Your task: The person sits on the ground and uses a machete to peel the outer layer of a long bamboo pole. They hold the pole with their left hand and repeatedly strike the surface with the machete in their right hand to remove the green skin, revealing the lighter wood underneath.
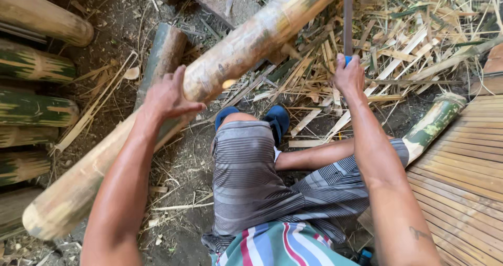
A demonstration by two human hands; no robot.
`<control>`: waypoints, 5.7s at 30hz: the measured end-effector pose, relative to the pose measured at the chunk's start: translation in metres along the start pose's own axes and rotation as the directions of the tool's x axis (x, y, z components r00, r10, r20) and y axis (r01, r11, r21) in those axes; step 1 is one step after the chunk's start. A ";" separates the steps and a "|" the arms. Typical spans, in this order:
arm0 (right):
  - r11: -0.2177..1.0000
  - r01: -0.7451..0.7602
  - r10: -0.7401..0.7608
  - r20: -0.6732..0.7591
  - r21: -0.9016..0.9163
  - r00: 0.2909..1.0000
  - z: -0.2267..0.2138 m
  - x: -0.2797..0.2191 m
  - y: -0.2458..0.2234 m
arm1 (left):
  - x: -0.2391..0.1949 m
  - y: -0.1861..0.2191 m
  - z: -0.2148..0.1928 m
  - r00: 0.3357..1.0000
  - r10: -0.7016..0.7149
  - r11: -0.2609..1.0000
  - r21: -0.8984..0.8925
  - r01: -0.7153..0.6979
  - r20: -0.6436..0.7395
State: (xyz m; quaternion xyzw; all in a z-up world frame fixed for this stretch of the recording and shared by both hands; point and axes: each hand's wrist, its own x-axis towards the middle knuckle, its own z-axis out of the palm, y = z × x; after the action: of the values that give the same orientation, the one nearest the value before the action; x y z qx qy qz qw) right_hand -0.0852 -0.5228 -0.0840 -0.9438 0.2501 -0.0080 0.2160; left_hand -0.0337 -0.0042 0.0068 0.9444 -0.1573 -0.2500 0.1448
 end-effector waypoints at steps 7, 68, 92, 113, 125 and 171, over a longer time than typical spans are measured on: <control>0.999 0.032 -0.027 0.185 -0.028 0.982 -0.020 -0.038 -0.024 | 0.003 0.011 -0.003 0.987 -0.056 0.991 -0.115 0.074 0.149; 0.998 0.063 -0.061 0.209 -0.003 0.976 -0.012 -0.048 -0.042 | 0.022 -0.004 -0.035 0.999 0.013 0.956 0.294 -0.001 -0.041; 0.993 0.108 -0.104 0.086 -0.043 0.991 0.005 -0.023 -0.035 | 0.011 0.009 -0.025 0.996 -0.070 0.995 0.080 0.065 0.061; 0.949 0.264 -0.170 0.426 -0.171 0.888 0.024 -0.040 -0.066 | 0.016 0.009 -0.023 0.995 -0.046 0.981 0.183 0.062 -0.092; 0.998 0.065 -0.063 0.199 -0.006 0.978 0.015 -0.022 -0.053 | 0.017 0.008 -0.021 0.996 -0.087 0.978 0.189 0.090 -0.025; 1.000 0.009 -0.009 0.093 0.008 0.996 0.022 -0.026 0.027 | 0.023 0.004 -0.017 0.997 0.059 0.971 0.236 -0.044 -0.055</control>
State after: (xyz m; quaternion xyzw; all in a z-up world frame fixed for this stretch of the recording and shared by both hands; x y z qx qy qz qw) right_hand -0.1180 -0.5227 -0.1131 -0.9434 0.2356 0.0341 0.2311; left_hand -0.0069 -0.0130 0.0121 0.9577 -0.2055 -0.1967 0.0435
